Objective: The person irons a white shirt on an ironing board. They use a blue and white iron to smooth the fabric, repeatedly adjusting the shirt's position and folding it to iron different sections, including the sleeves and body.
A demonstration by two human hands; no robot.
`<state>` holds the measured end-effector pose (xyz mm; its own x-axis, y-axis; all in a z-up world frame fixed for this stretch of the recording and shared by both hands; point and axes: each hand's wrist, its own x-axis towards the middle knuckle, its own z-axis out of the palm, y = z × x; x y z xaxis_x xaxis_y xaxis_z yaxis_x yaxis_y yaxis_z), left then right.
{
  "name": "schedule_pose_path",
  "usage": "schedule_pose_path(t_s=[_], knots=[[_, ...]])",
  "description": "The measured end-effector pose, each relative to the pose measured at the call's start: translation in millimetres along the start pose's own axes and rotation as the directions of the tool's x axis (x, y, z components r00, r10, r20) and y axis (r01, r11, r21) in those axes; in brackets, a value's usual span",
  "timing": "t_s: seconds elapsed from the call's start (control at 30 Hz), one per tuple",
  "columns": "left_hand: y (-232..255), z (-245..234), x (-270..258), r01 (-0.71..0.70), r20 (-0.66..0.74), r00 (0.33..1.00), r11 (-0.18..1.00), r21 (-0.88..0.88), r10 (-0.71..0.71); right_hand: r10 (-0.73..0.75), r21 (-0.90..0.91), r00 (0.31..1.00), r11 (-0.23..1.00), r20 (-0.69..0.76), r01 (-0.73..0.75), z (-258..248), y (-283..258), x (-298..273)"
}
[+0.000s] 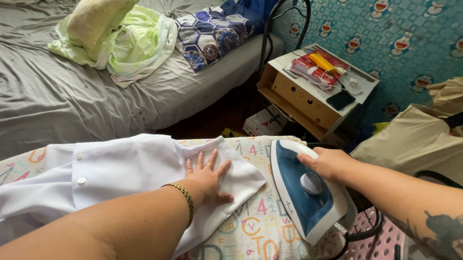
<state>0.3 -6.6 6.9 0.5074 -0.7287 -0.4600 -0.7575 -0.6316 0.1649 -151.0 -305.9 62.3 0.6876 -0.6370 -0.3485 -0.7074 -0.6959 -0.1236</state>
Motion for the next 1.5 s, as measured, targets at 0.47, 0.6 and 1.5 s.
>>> schedule_pose_path(t_s=[0.47, 0.6, 1.5], knots=[[3, -16, -11, 0.020, 0.089, 0.996, 1.000, -0.018, -0.018, -0.017, -0.022, 0.999, 1.000, -0.027, 0.016, -1, -13, -18], [0, -8, -8, 0.004, 0.045, 0.999, 1.000, -0.022, -0.003, -0.006, -0.005, 1.000, 1.000, -0.031, 0.006, 1, -14, -19], [-90, 24, 11, -0.194, -0.654, 0.754, 0.931, -0.309, -0.060, -0.188, 0.621, 0.977, 0.755, -0.102, 0.210, -35, -79, -71]])
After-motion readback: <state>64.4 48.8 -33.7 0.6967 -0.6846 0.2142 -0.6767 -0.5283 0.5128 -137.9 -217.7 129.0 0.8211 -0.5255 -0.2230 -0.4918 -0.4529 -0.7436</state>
